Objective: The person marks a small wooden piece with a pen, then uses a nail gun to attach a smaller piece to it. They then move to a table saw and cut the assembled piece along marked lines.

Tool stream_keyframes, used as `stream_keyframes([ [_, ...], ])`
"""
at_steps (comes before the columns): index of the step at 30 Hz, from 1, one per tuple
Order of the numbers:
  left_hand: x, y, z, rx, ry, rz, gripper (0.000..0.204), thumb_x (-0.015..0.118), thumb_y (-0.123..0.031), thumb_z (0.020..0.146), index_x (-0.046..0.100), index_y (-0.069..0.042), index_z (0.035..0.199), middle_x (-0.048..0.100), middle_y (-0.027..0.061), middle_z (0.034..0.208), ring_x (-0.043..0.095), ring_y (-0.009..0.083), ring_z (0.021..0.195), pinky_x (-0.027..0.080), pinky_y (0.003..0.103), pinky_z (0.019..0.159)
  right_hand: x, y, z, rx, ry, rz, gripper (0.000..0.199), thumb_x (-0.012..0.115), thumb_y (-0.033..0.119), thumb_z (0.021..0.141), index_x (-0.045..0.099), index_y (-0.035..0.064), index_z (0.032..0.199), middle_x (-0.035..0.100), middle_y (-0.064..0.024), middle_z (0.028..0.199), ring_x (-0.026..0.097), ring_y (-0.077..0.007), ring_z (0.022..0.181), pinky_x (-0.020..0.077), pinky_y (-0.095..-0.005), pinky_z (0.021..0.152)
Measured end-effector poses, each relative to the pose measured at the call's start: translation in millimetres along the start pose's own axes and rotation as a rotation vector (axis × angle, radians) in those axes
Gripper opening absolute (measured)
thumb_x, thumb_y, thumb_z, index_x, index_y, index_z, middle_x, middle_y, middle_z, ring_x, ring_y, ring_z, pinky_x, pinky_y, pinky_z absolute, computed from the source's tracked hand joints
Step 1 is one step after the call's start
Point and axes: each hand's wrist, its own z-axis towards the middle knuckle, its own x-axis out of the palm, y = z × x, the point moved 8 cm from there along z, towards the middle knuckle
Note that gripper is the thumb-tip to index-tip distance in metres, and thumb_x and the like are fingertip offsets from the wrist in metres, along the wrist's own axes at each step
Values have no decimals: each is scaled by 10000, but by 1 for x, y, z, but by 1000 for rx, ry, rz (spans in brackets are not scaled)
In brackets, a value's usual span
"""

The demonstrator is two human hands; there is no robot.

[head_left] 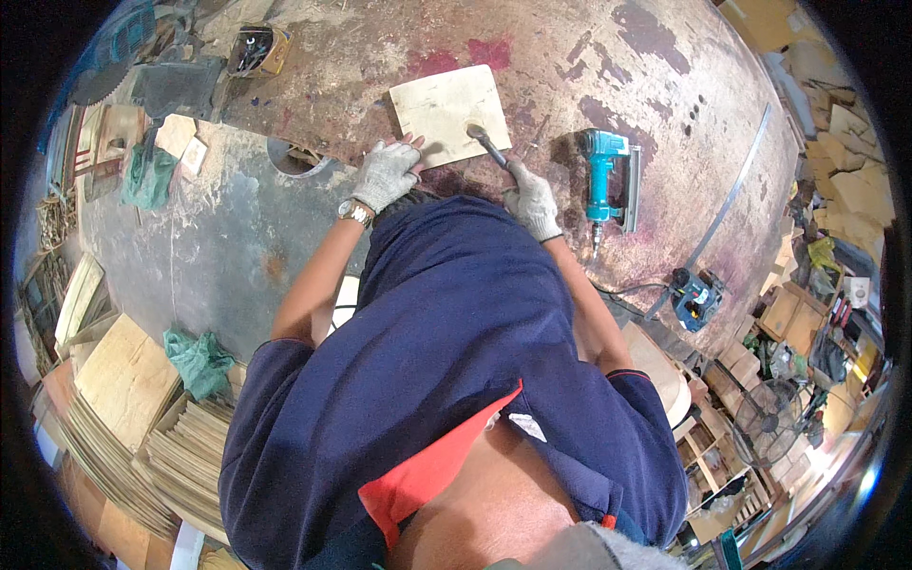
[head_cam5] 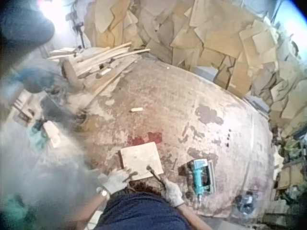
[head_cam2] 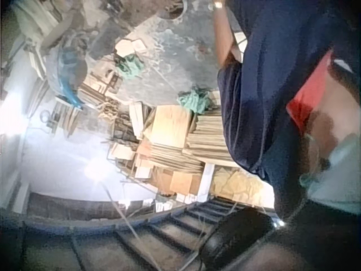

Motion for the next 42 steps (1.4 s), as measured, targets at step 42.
stream_keyframes([
  [42,-5,-25,2,-141,311,-36,653,642,-331,849,504,-13,1402,512,245,1472,481,340,1387,379,507,1097,22,66,76,14,-353,366,447,529,179,982,569,41,1405,692,-269,1004,685,-367,907,519,-443,814],
])
